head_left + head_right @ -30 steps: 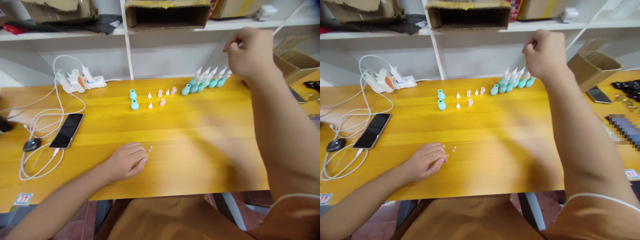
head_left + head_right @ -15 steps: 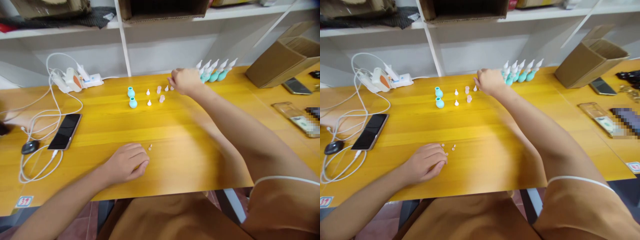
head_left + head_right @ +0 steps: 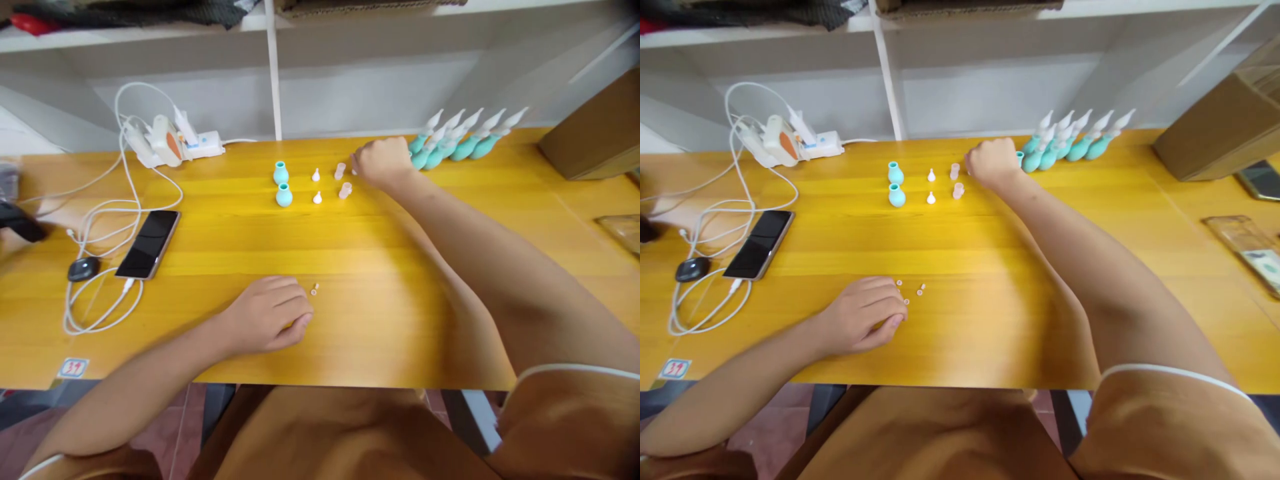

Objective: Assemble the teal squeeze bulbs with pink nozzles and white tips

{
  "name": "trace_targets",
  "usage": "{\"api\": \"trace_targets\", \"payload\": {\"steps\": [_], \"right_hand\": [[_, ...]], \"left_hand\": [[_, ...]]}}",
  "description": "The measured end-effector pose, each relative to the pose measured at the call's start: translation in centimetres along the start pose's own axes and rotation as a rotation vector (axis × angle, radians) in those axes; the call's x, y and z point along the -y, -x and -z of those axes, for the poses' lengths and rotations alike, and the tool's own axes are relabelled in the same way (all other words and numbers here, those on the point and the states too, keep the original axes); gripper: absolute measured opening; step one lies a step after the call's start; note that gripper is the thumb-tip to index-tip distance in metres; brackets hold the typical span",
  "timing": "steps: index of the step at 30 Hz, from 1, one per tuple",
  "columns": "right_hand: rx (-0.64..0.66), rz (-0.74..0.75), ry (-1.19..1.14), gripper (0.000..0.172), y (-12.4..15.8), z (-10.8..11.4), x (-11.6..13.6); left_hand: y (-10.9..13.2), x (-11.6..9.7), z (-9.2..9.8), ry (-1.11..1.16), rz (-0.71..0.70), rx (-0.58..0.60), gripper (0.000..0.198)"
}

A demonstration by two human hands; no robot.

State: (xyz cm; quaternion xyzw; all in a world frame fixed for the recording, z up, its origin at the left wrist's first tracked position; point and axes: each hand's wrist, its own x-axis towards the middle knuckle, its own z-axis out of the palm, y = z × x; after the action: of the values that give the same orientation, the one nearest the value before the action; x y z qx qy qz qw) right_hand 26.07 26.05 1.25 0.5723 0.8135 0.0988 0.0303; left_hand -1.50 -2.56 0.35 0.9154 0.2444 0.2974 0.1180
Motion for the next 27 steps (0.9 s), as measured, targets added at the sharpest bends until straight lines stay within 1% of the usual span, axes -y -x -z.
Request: {"api": "trace_targets", "payload": {"steps": [5, 8, 11, 13, 15, 17, 19, 23, 25, 27], "right_hand": [[0.047, 0.006, -0.015, 0.041, 0.1, 0.3, 0.2], [0.047, 0.014, -0.031, 0.042, 0.0, 0.3, 0.2], [-0.001, -0.002, -0.038, 0.047, 0.6, 1.1, -0.1], [-0.068, -0.015, -0.048, 0.053, 1.8, 2.1, -0.3], [-0.154, -0.039, -0.068, 0.058, 3.8, 3.0, -0.3], [-0.22, -0.073, -0.081, 0.058, 6.3, 3.7, -0.1], [-0.224, -0.06, -0.075, 0.055, 9.4, 4.0, 0.5], [-0.194, 0.108, -0.126, 0.055, 15.4, 3.9, 2.8], [-0.179, 0.176, -0.151, 0.057, 17.6, 3.4, 4.3], [-0.139, 0.224, -0.16, 0.056, 19.0, 2.5, 5.8]], "left_hand": [[0.0, 0.1, 0.3, 0.011, 0.081, -0.046, 0.014], [-0.1, 0.3, 0.5, 0.004, 0.143, -0.065, 0.015], [-0.3, 0.6, 0.4, -0.029, 0.234, -0.073, 0.016], [-0.3, 0.8, 0.3, -0.08, 0.309, -0.047, 0.015], [-0.4, 0.8, 0.2, -0.124, 0.376, 0.002, 0.012], [-0.4, 0.6, 0.3, -0.13, 0.401, 0.061, 0.01], [-0.5, 0.3, 0.4, -0.114, 0.377, 0.124, 0.012], [-0.4, 0.0, 0.4, -0.145, 0.328, 0.211, 0.012], [-0.3, 0.1, 0.3, -0.173, 0.331, 0.235, 0.011], [-0.1, 0.5, 0.1, -0.184, 0.32, 0.242, 0.009]]}}
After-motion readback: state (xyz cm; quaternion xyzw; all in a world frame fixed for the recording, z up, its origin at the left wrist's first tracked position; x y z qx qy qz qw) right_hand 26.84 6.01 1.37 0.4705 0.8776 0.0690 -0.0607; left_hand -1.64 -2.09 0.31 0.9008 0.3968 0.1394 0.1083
